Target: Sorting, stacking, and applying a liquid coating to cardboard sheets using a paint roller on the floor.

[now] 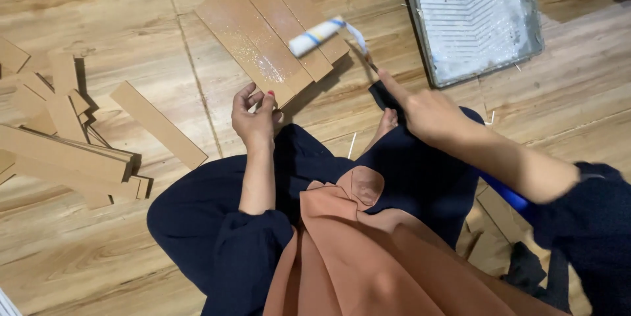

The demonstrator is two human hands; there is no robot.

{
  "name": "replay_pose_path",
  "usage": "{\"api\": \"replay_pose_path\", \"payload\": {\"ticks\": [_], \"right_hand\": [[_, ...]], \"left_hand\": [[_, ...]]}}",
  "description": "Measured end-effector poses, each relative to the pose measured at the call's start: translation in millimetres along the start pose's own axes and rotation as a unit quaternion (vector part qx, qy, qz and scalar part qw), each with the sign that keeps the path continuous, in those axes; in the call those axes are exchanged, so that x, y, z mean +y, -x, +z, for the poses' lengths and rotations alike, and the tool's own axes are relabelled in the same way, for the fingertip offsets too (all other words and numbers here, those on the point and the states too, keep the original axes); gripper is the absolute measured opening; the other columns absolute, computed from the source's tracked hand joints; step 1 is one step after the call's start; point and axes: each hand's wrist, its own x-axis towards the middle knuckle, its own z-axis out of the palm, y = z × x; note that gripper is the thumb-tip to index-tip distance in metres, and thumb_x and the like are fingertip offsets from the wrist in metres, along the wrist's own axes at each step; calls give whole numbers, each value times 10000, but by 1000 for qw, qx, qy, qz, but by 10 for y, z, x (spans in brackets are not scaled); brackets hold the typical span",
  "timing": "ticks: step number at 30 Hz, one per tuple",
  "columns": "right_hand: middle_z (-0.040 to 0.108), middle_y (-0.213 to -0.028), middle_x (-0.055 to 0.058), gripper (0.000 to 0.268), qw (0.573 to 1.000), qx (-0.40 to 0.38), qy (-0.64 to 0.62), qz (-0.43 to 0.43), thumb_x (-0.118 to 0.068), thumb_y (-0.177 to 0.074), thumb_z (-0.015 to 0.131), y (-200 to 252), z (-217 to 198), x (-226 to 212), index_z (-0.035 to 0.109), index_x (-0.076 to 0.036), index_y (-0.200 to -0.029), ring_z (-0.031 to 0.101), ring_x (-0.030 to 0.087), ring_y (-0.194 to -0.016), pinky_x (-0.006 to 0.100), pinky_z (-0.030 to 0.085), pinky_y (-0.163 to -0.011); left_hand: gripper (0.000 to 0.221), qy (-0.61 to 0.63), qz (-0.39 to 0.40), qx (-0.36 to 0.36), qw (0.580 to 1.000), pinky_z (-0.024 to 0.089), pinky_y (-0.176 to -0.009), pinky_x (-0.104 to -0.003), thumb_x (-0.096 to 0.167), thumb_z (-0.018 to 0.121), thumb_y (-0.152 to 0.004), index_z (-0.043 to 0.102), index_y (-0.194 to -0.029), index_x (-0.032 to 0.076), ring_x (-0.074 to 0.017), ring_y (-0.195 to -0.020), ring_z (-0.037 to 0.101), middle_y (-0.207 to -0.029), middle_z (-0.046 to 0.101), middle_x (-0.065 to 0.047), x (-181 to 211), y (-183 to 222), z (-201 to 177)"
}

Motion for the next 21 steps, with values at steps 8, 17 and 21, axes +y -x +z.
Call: {"api": "replay_pose_path", "payload": {"ticks": [8, 17, 21], "right_hand": [[634, -875, 205, 643, 998, -40, -4, 55, -166, -863, 311, 132, 51, -55, 88, -284, -1454, 618, 384, -884, 480, 490, -779], [627, -629, 51, 664, 983, 79, 157, 44, -170, -842, 411, 439, 617, 187, 186, -325, -1448, 663, 209, -612, 289, 551, -613], [621, -577, -13, 634, 961, 181, 206, 23, -180, -833, 442, 545, 597, 283, 274, -368, -1414, 639, 133, -531, 217, 535, -515]], "left_hand": [[352, -10, 11, 8, 1000, 597, -516, -335, 86, 674, -756, 547, -1084, 72, -246, -794, 653, -892, 581, -120, -59, -34, 18], [358, -11, 20, 9, 1000, 596, -516, -321, 80, 676, -753, 545, -1086, 76, -238, -797, 653, -895, 580, -115, -70, -39, 13], [362, -7, 26, 7, 1000, 599, -518, -319, 88, 679, -754, 542, -1090, 77, -234, -790, 654, -895, 579, -113, -64, -45, 14]]}}
